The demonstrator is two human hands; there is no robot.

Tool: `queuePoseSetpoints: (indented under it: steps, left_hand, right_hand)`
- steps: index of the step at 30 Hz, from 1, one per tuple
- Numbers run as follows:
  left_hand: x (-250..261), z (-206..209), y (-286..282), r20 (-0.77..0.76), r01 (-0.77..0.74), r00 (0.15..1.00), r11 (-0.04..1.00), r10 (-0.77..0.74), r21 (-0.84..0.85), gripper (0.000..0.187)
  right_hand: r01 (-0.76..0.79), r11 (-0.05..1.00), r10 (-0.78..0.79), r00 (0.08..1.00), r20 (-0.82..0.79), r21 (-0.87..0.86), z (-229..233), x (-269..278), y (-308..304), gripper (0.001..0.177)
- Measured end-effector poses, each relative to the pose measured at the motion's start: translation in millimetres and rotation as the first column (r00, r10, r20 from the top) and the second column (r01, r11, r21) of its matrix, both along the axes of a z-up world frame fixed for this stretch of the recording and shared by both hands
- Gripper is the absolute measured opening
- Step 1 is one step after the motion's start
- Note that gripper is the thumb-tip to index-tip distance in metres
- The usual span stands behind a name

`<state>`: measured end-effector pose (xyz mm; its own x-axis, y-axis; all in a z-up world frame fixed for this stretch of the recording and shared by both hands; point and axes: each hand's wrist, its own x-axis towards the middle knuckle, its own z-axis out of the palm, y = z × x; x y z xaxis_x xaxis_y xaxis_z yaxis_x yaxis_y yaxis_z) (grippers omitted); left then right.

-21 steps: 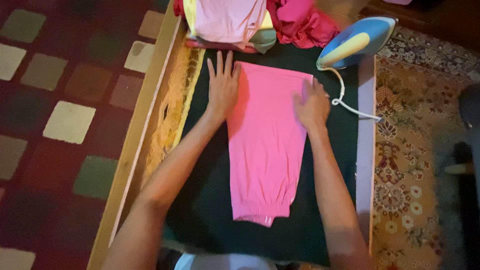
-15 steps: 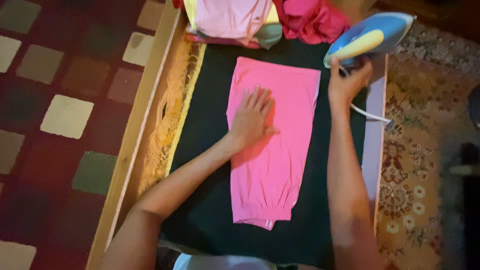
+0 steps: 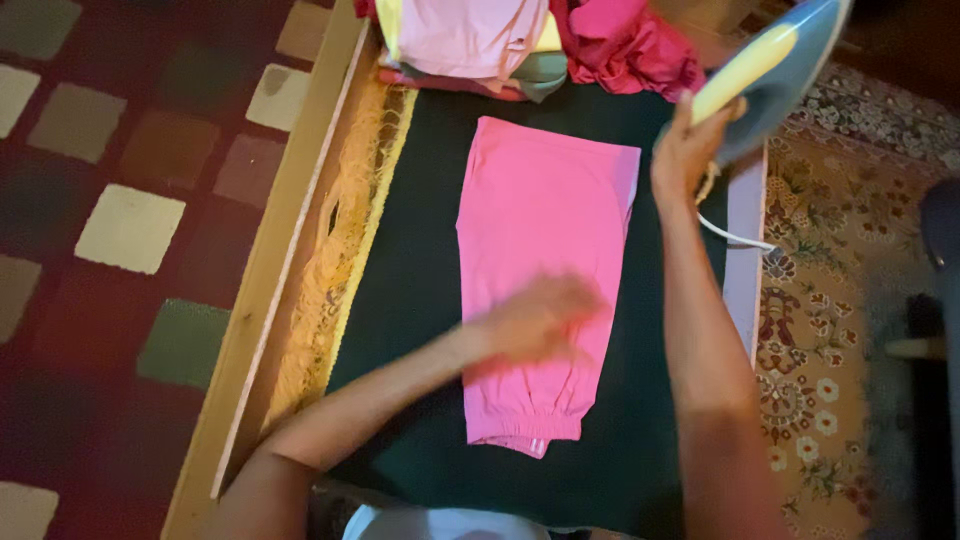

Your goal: The person irons several pieces of pink clothing, including a top and shorts, by smoothing them on a surface, applying an iron to multiple sections, and then folding each item.

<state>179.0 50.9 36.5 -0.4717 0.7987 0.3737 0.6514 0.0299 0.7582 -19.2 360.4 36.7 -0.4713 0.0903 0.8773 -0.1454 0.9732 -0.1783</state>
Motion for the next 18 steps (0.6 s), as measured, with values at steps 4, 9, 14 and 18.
queuePoseSetpoints:
  steps: [4, 9, 14, 18]
  left_hand:
    - [-44, 12, -77, -0.023, -0.503, 0.864, 0.861, 0.502, -0.076, 0.068]
    - [1, 35, -100, 0.05, -0.766, 0.631, 0.632, 0.774, -0.115, 0.081]
    - [29, 28, -101, -0.067, -0.754, 0.649, 0.629, 0.758, -0.187, 0.056]
    - [31, 23, -100, -0.187, -0.779, 0.627, 0.608, 0.756, -0.153, 0.053]
  right_hand:
    - [0.022, 0.717, 0.275, 0.91, 0.311, -0.696, 99, 85, -36, 0.036]
    - [-0.055, 0.761, 0.555, 0.572, 0.604, -0.647, 161, 196, -135, 0.046]
    - [0.213, 0.796, 0.525, 0.224, 0.821, -0.567, 152, 223, -218, 0.057]
    - [0.147, 0.816, 0.494, 0.324, 0.807, -0.559, 142, 178, -228, 0.054]
